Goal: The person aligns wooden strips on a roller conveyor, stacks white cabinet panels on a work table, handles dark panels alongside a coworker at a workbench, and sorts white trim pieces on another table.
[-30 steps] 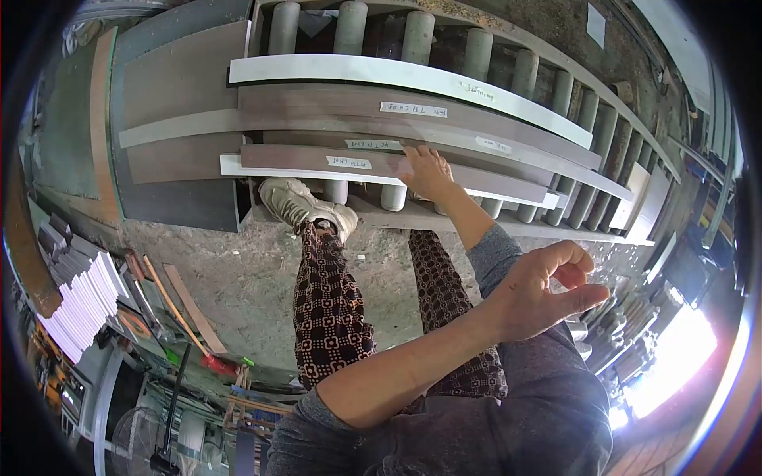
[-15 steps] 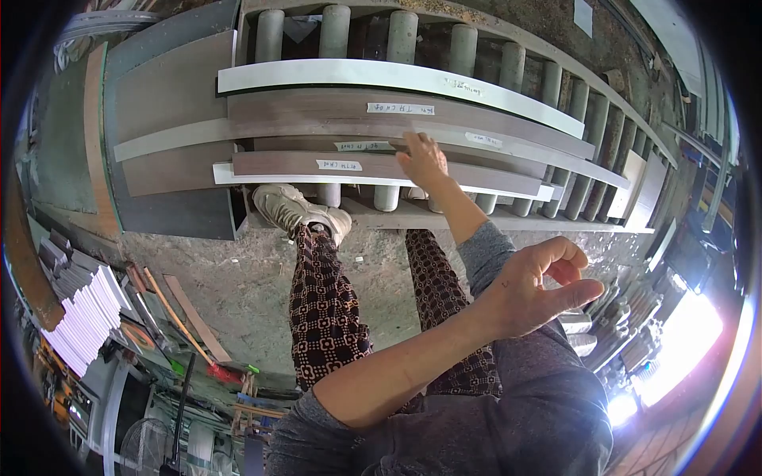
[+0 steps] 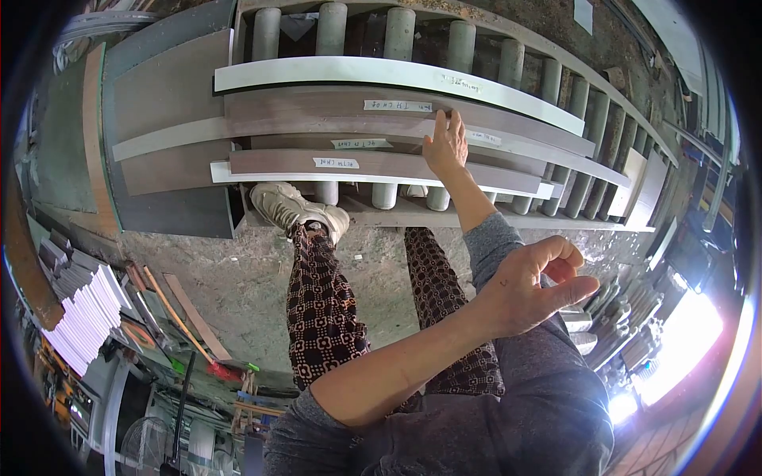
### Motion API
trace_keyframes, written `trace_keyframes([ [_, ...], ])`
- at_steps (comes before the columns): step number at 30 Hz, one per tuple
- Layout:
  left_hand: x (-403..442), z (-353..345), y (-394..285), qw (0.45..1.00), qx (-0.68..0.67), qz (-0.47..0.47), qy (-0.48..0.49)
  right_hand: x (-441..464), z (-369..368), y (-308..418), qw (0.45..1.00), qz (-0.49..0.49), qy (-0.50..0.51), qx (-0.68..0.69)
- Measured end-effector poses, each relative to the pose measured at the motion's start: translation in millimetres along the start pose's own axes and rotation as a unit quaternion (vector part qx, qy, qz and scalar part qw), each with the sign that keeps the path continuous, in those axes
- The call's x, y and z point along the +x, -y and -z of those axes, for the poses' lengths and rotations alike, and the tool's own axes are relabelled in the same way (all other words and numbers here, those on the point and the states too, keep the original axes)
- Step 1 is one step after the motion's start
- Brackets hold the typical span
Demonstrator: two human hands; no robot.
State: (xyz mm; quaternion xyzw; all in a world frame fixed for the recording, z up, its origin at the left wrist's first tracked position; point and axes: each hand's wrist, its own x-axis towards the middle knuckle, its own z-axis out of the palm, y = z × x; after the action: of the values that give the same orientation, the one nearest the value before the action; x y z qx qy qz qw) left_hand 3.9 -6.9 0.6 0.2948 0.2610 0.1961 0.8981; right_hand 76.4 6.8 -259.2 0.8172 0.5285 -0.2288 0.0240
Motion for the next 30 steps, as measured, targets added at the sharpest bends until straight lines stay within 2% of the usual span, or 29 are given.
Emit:
trace_keyframes([
  [7, 3, -1, 1, 1.0, 0.009, 0.011, 0.004, 4, 2, 2, 0.998, 0.002, 0.041, -0.037],
  [11, 3, 0, -2, 1.0, 0.005, 0.01, -0.002, 3, -7, -1, 0.996, 0.02, 0.024, -0.084],
  [21, 5, 1, -2, 0.999, -0.005, -0.028, -0.024, 13, -8, 7, 0.988, 0.013, 0.071, -0.136],
  [30, 4, 2, -2, 0.998, -0.004, -0.05, -0.031, 15, -14, 8, 0.978, 0.035, 0.056, -0.199],
])
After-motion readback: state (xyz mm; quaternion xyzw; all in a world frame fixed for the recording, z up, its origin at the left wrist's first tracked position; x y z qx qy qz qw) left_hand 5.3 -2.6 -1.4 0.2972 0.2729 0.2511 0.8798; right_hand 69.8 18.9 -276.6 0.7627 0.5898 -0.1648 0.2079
